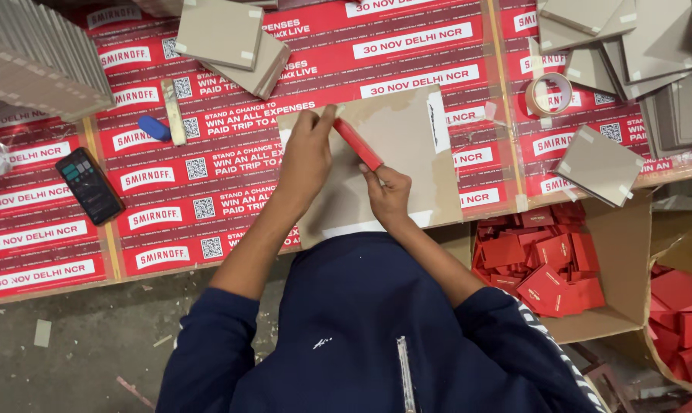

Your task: The person applies glue to the spine of a red book using a small brush, then presses the cover closed and sets the book aside. The person repeats this process with additional red books, handling them one at a time.

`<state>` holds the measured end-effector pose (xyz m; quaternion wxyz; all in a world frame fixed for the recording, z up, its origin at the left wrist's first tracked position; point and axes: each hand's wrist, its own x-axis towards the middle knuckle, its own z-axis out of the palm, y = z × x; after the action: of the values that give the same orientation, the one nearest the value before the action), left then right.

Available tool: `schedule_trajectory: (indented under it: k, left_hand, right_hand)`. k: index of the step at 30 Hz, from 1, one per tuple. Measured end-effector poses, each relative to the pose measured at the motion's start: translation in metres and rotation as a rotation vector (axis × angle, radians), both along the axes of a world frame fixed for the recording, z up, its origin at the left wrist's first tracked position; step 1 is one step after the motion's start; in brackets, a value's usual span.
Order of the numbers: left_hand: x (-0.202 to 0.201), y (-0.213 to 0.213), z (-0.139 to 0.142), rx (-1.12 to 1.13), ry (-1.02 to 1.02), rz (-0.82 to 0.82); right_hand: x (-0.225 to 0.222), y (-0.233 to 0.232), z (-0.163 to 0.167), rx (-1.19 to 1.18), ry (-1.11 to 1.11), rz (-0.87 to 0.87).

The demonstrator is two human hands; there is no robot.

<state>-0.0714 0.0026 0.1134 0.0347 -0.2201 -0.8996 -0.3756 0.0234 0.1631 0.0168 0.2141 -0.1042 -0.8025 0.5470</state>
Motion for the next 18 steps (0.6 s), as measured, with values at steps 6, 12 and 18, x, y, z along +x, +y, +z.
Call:
schedule_trajectory:
  k: [6, 12, 18]
  left_hand:
    - [0.021, 0.009, -0.001, -0.074, -0.038, -0.131]
    - [0.069, 0.018, 0.005, 0.056, -0.27, -0.313]
    - [0.036, 0.011, -0.012, 0.164, -0.157, -0.148]
  right_hand:
    - [-0.003, -0.004, -0.007, 0.08, 0.054, 0.009]
    - [-0.003, -0.001, -0.004, -0.125, 0.089, 0.059]
    - [-0.002, -0.003, -0.006, 0.015, 0.12, 0.051]
